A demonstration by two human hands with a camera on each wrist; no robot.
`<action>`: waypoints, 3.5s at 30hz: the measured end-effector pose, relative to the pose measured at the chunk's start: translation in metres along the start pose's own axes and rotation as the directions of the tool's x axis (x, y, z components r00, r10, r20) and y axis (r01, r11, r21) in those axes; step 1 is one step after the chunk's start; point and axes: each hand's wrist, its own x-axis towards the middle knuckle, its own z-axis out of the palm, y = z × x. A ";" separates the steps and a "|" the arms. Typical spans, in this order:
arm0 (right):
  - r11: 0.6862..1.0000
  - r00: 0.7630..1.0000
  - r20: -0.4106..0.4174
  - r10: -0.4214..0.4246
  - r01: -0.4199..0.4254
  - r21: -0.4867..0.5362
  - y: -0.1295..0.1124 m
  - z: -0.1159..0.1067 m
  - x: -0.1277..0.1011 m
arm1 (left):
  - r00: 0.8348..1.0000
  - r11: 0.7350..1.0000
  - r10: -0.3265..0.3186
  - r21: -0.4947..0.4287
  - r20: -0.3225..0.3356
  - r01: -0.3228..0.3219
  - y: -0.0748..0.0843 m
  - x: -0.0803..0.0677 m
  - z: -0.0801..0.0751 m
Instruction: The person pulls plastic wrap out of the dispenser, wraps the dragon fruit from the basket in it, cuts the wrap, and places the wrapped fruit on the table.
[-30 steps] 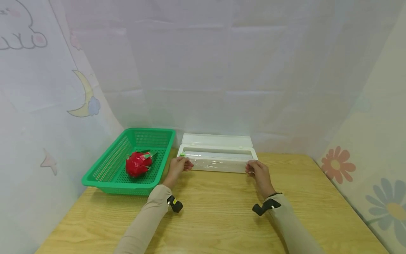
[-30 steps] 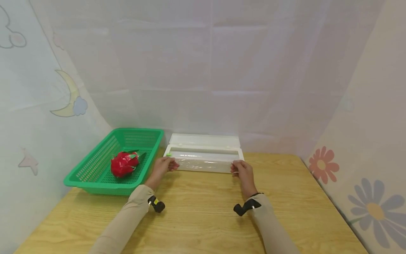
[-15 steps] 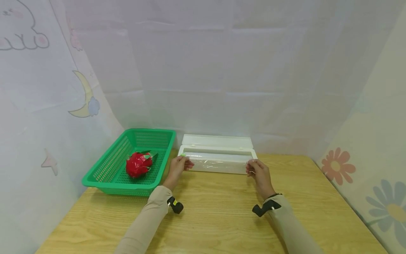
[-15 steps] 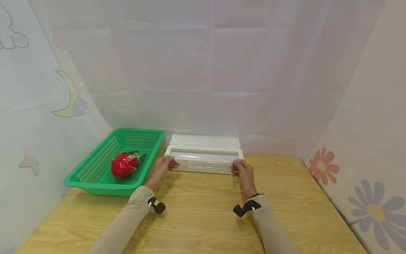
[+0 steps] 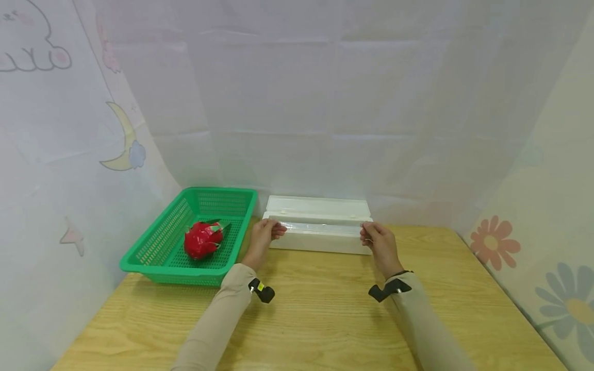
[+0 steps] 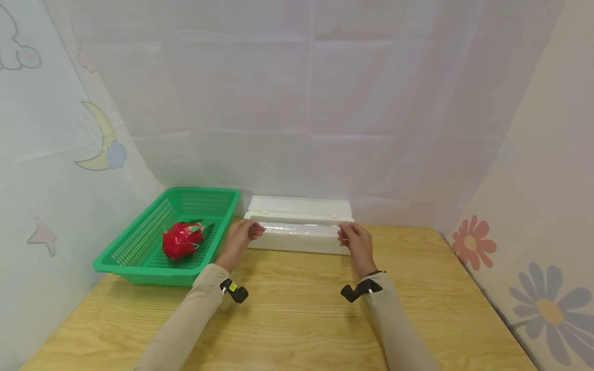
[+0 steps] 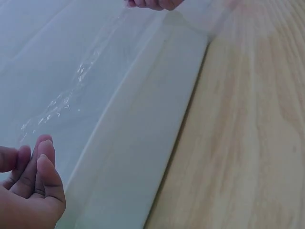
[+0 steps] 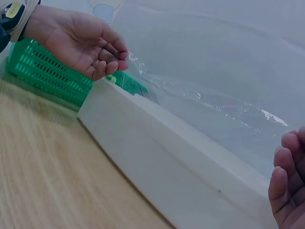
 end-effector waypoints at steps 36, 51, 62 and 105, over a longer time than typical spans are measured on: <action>0.999 0.997 -0.082 -0.016 0.019 0.033 -0.012 0.005 0.015 | 0.998 0.997 0.032 -0.069 -0.055 -0.036 0.015 0.009 0.009; 0.998 0.996 -0.062 -0.066 0.067 0.007 -0.016 0.004 0.013 | 0.994 0.993 0.072 -0.092 -0.082 -0.079 0.016 0.009 0.009; 0.998 0.996 -0.057 -0.069 0.070 0.000 -0.020 0.005 0.013 | 0.994 0.994 0.083 -0.067 -0.077 -0.088 0.020 0.006 0.009; 0.988 0.986 -0.094 -0.139 0.145 0.061 -0.027 0.009 0.014 | 0.986 0.977 0.149 -0.142 -0.076 -0.159 0.031 0.004 0.014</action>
